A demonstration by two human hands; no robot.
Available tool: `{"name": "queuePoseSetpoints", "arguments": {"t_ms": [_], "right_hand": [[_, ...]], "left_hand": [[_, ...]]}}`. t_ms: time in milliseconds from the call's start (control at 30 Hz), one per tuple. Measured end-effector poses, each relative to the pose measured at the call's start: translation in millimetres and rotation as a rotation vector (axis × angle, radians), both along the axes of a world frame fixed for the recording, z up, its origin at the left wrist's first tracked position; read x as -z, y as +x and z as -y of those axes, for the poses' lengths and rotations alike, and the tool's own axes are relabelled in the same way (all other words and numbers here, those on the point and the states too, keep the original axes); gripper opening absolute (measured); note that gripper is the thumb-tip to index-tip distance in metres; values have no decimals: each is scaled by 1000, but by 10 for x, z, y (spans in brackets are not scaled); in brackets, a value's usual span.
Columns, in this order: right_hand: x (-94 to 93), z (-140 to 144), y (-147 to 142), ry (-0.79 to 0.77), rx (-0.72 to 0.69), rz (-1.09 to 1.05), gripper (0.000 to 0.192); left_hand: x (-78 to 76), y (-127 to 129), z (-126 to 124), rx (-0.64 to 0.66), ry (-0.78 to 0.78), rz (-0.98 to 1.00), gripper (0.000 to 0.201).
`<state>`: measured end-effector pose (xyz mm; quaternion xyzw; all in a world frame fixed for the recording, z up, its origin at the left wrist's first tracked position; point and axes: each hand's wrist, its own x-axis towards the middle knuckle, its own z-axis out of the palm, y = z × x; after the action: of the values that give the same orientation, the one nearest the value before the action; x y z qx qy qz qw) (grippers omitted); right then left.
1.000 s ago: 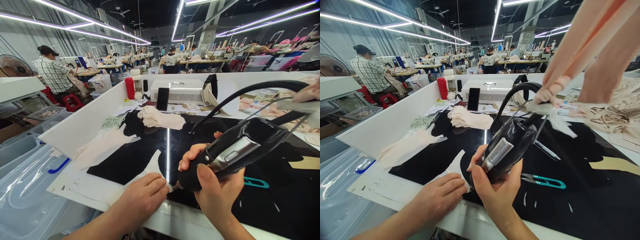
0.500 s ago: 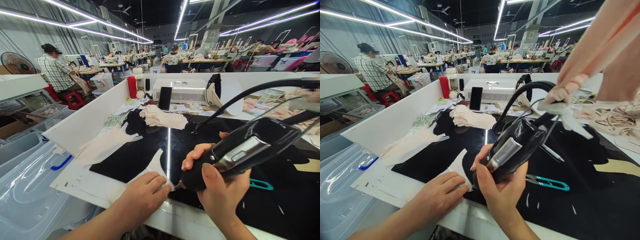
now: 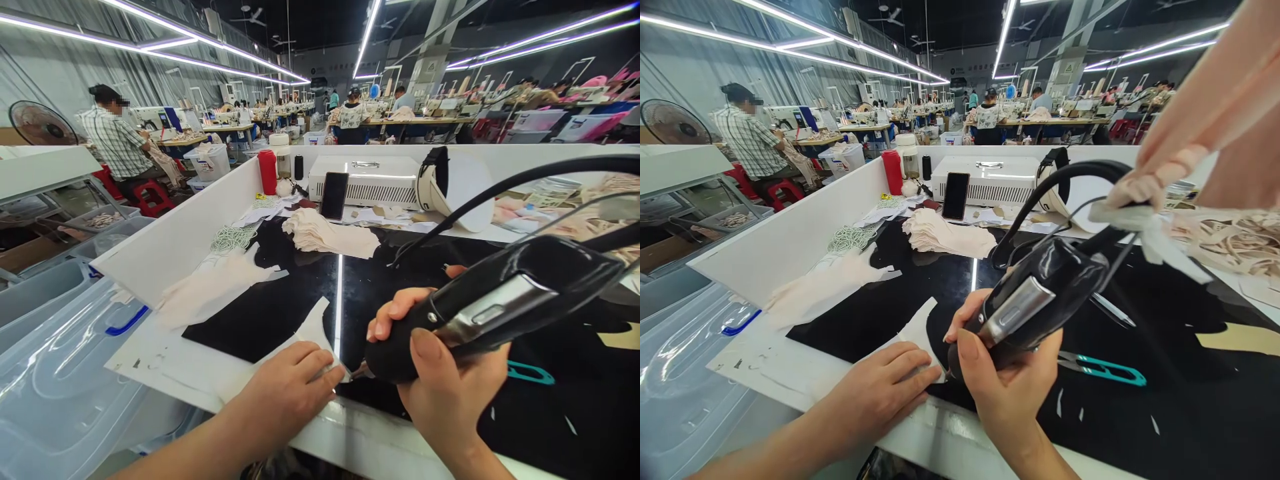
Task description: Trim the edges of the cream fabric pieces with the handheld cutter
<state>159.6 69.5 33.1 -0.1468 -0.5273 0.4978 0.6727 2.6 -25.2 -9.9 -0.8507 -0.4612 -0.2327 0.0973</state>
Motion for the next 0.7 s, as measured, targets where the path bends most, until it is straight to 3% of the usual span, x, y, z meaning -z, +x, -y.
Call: {"name": "queuePoseSetpoints", "arguments": {"t_ms": [300,500,700], "right_hand": [[-35,-71,-54,-22,25,-21,45],[-13,-123,-133,-9,15,-17,33],[21,-128,-165,14,-4,-12,34]], "left_hand": [[138,-40,29,-40,-10,37,22],[118,-40,21,-40,-5,40,25],[82,-27,31,-48,2,59,26]]}}
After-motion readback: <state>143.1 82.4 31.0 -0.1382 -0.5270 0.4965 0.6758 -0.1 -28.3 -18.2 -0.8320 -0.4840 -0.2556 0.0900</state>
